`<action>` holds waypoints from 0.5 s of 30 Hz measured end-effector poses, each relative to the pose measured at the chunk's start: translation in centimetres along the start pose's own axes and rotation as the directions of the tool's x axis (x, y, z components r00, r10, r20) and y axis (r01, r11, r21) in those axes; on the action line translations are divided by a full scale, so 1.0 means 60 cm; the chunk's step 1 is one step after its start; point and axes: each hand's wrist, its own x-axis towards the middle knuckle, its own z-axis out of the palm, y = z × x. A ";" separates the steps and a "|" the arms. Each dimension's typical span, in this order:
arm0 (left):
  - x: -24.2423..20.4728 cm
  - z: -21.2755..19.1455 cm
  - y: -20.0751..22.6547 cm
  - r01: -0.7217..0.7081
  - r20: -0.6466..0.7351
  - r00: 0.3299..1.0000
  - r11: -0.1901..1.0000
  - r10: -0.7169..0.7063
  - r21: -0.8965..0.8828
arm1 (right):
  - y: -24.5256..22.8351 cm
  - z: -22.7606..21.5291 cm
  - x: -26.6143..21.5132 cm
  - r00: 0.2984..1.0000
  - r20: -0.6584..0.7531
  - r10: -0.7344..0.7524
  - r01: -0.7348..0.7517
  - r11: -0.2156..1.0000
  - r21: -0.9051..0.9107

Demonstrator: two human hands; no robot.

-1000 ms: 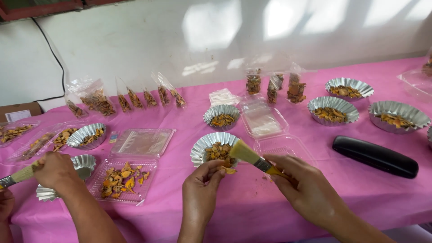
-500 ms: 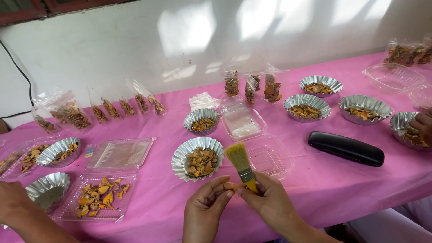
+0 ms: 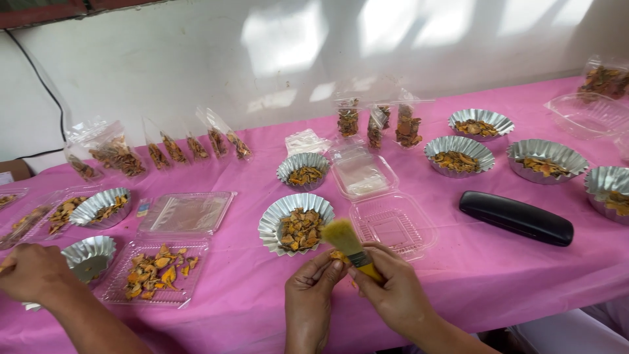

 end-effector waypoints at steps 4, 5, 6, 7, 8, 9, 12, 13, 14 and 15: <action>-0.002 0.003 0.009 0.051 -0.070 0.996 0.998 -0.049 0.028 | 0.001 -0.021 0.009 0.980 0.092 0.174 -0.182 0.980 0.079; -0.004 0.005 0.009 0.063 -0.066 0.996 0.997 -0.061 0.038 | 0.002 -0.026 0.008 0.967 0.114 0.228 -0.237 0.969 0.069; -0.006 0.007 0.006 0.064 -0.072 0.996 0.997 -0.061 0.036 | 0.002 -0.016 0.009 0.966 0.120 0.229 -0.238 0.969 0.070; -0.005 0.012 0.002 0.026 -0.052 0.998 0.998 -0.023 0.051 | 0.002 -0.008 0.011 0.941 0.110 0.319 -0.322 0.947 0.009; -0.003 0.016 -0.002 -0.013 -0.032 0.999 0.998 0.015 0.066 | 0.005 0.001 0.013 0.909 0.094 0.405 -0.402 0.914 -0.050; 0.011 0.015 -0.001 0.001 -0.042 0.999 0.998 0.001 0.065 | 0.026 0.005 0.027 0.903 0.101 0.418 -0.415 0.908 -0.055; 0.025 -0.009 -0.024 -0.147 0.020 0.986 0.804 0.166 0.576 | 0.068 0.020 0.027 0.884 0.118 0.452 -0.420 0.880 -0.221; 0.036 -0.009 -0.031 -0.192 0.005 0.972 0.782 0.234 0.593 | 0.061 0.019 0.037 0.869 0.136 0.476 -0.439 0.868 -0.233; 0.047 -0.009 -0.036 -0.235 -0.008 0.953 0.757 0.302 0.609 | 0.053 0.016 0.048 0.853 0.154 0.499 -0.457 0.856 -0.244; 0.050 -0.008 -0.043 -0.248 0.002 0.951 0.755 0.310 0.606 | 0.058 0.013 0.052 0.859 0.146 0.490 -0.449 0.860 -0.242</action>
